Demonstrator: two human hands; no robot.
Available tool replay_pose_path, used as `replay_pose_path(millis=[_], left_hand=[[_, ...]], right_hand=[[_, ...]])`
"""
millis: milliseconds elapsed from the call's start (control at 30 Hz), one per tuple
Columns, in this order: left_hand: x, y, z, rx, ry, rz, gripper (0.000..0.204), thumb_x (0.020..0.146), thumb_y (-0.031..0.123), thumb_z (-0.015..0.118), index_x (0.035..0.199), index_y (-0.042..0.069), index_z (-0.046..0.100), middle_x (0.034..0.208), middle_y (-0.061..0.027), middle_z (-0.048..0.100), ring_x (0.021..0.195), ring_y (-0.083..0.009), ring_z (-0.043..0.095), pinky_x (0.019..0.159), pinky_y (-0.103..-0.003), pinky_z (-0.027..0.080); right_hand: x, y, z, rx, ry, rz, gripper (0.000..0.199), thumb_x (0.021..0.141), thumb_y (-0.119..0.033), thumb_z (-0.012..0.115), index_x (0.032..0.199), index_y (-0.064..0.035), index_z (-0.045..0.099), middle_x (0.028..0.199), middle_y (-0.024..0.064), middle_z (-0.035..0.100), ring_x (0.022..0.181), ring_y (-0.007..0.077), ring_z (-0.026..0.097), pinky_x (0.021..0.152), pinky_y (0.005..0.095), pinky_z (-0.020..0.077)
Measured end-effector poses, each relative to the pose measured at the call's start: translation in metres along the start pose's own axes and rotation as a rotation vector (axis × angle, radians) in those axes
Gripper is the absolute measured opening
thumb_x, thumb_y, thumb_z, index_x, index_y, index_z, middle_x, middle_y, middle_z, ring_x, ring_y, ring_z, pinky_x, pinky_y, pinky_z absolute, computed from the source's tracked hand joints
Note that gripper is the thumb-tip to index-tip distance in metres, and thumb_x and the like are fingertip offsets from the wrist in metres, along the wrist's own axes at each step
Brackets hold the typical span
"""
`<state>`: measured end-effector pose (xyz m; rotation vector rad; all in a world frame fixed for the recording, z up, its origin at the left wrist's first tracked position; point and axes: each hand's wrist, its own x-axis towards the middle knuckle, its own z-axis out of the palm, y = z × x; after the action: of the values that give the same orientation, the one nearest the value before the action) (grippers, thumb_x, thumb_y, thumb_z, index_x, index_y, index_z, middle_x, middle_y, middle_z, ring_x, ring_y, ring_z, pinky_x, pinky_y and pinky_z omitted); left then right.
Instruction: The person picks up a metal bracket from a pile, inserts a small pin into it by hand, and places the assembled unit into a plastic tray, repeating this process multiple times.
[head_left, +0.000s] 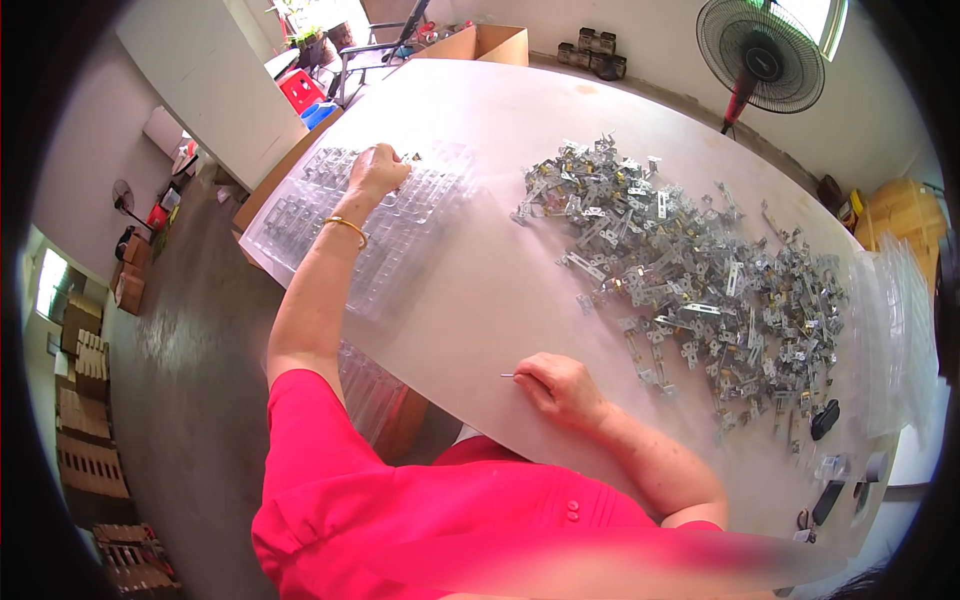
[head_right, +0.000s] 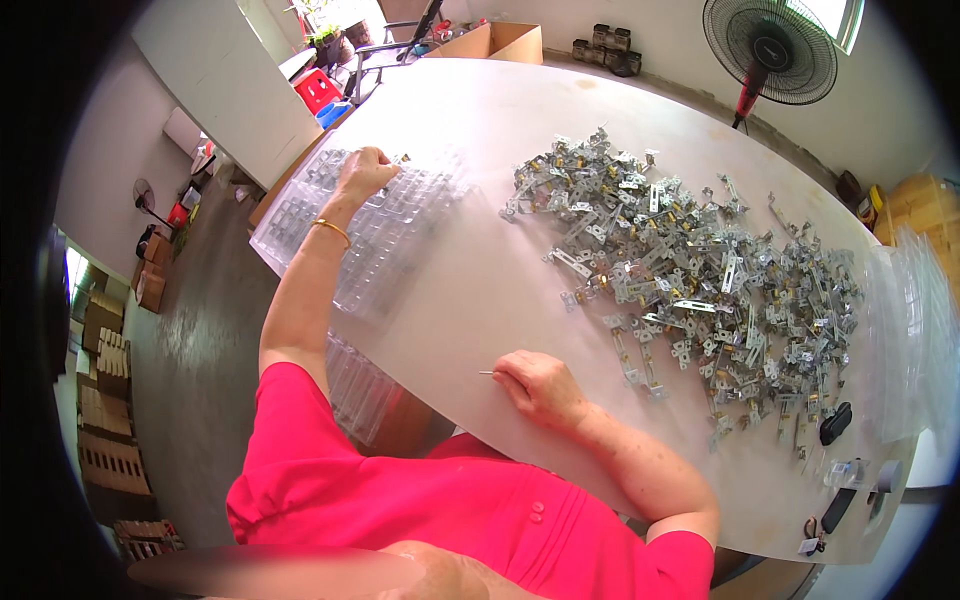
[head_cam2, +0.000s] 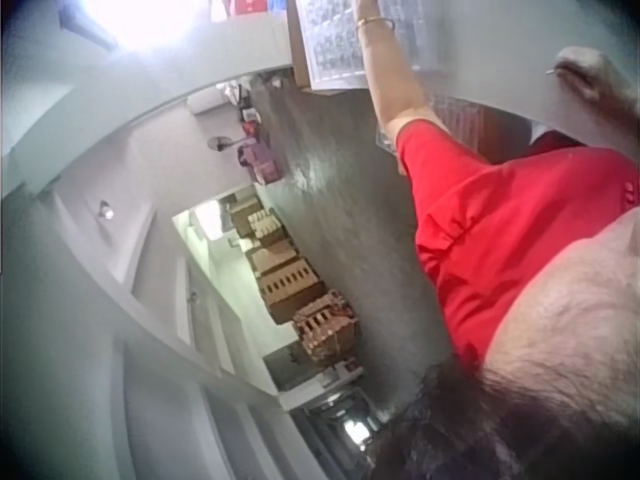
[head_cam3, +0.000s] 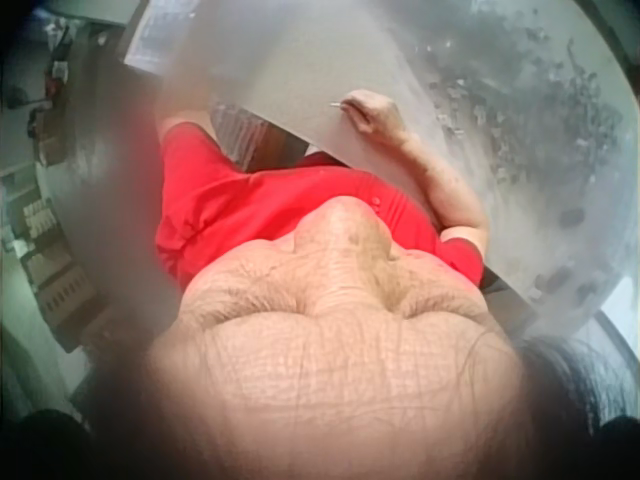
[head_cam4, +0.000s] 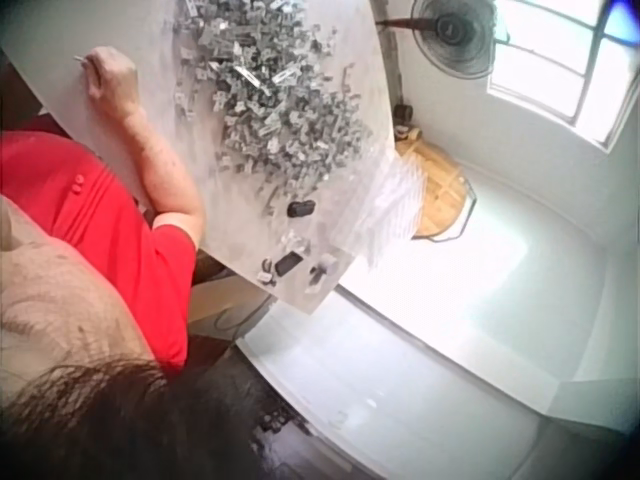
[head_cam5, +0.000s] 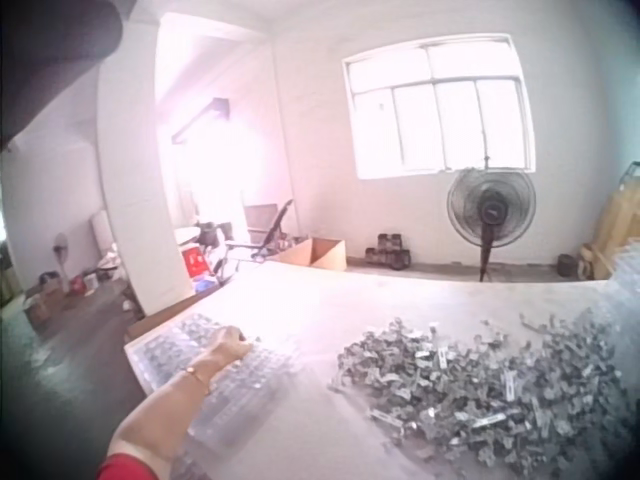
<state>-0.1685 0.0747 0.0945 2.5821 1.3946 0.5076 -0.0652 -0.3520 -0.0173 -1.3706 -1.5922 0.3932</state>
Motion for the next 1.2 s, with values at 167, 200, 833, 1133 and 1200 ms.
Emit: replay_pose_path(millis=[167, 200, 833, 1133, 1200], left_hand=[[-0.002, 0.016, -0.002, 0.077, -0.044, -0.009, 0.030, 0.075, 0.028, 0.069, 0.092, 0.005, 0.077, 0.094, -0.0199, 0.076, 0.095, -0.0342, 0.073, 0.089, -0.041, 0.056], [-0.003, 0.019, -0.003, 0.075, -0.080, -0.020, 0.029, 0.075, 0.027, 0.069, 0.093, 0.006, 0.077, 0.095, -0.0198, 0.076, 0.096, -0.0341, 0.073, 0.089, -0.042, 0.056], [0.011, 0.009, 0.014, 0.149, -0.082, -0.034, 0.033, 0.071, 0.030, 0.078, 0.090, 0.004, 0.079, 0.091, -0.0217, 0.075, 0.090, -0.0320, 0.075, 0.086, -0.040, 0.057], [-0.046, 0.054, -0.016, 0.246, 0.018, 0.134, 0.031, 0.088, 0.030, 0.068, 0.102, 0.002, 0.073, 0.102, -0.0240, 0.073, 0.099, -0.0392, 0.072, 0.086, -0.048, 0.056], [-0.074, 0.079, -0.021, 0.201, 0.045, 0.238, 0.032, 0.089, 0.031, 0.068, 0.100, 0.002, 0.071, 0.100, -0.0228, 0.073, 0.093, -0.0393, 0.072, 0.082, -0.049, 0.057]], right_hand=[[0.001, 0.000, -0.002, -0.003, 0.003, 0.005, 0.007, 0.091, -0.009, 0.069, 0.094, -0.0040, 0.066, 0.089, 0.0127, 0.069, 0.081, 0.0330, 0.067, 0.073, 0.0414, 0.0540], [0.001, 0.000, -0.003, 0.000, 0.001, 0.008, 0.007, 0.091, -0.009, 0.069, 0.094, -0.0039, 0.066, 0.089, 0.0127, 0.069, 0.081, 0.0329, 0.067, 0.073, 0.0414, 0.0542], [0.000, 0.003, 0.000, -0.008, 0.001, -0.028, 0.009, 0.090, -0.008, 0.071, 0.097, -0.0036, 0.066, 0.088, 0.0138, 0.069, 0.080, 0.0333, 0.067, 0.071, 0.0412, 0.0538], [0.000, 0.002, 0.000, 0.006, -0.008, -0.006, 0.008, 0.091, -0.009, 0.069, 0.096, -0.0039, 0.067, 0.091, 0.0137, 0.070, 0.083, 0.0339, 0.068, 0.074, 0.0417, 0.0545], [0.001, -0.001, -0.001, 0.013, -0.012, 0.005, 0.007, 0.091, -0.008, 0.069, 0.096, -0.0039, 0.067, 0.092, 0.0142, 0.069, 0.083, 0.0340, 0.067, 0.074, 0.0411, 0.0546]])
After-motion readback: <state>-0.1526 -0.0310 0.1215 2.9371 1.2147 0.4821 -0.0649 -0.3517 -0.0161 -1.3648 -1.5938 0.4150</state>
